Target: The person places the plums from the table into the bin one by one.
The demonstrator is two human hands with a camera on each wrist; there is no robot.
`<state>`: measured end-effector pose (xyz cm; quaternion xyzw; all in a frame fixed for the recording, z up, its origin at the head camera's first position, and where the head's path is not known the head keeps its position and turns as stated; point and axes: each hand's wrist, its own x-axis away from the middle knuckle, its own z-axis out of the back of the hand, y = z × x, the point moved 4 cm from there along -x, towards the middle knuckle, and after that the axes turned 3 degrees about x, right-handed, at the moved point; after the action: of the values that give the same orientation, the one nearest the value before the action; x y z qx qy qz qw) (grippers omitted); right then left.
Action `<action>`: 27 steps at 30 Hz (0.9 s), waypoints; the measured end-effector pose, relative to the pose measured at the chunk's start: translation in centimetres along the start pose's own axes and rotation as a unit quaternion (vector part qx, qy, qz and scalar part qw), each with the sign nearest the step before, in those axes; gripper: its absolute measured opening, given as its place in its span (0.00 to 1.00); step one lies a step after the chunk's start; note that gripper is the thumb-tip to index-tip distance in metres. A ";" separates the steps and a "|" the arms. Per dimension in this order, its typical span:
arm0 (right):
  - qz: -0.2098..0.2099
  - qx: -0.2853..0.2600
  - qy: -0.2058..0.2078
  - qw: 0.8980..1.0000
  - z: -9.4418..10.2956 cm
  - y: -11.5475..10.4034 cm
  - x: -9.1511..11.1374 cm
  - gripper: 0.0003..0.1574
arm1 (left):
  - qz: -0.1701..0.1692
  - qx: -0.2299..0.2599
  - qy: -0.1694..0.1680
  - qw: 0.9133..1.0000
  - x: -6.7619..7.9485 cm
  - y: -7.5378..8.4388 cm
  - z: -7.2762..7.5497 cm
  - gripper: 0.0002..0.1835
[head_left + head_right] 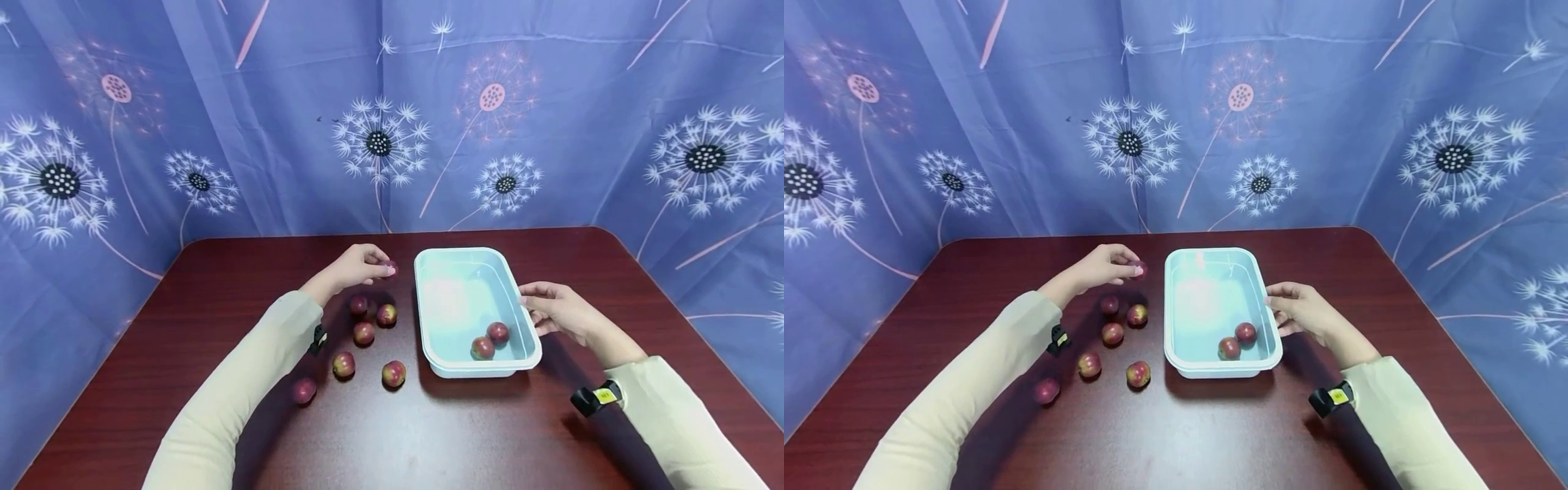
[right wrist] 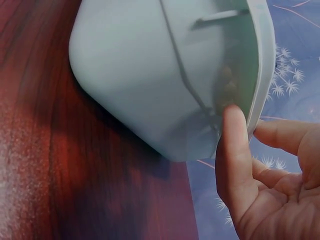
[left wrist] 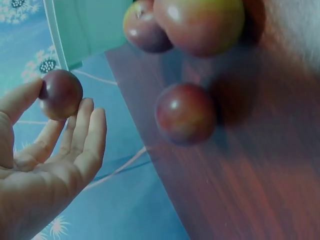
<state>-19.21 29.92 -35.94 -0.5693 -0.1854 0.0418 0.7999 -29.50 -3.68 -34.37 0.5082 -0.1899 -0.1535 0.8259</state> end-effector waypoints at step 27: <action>-0.007 0.002 0.001 1.000 -0.1 -0.1 -0.1 0.34 | 0.060 0.174 -0.039 0.982 1.9 4.0 -2.7 0.20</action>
<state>-19.27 29.81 -35.86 -0.5662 -0.1884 0.0365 0.8016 -26.28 -0.64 -31.59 0.6252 -0.2762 -0.0883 0.7246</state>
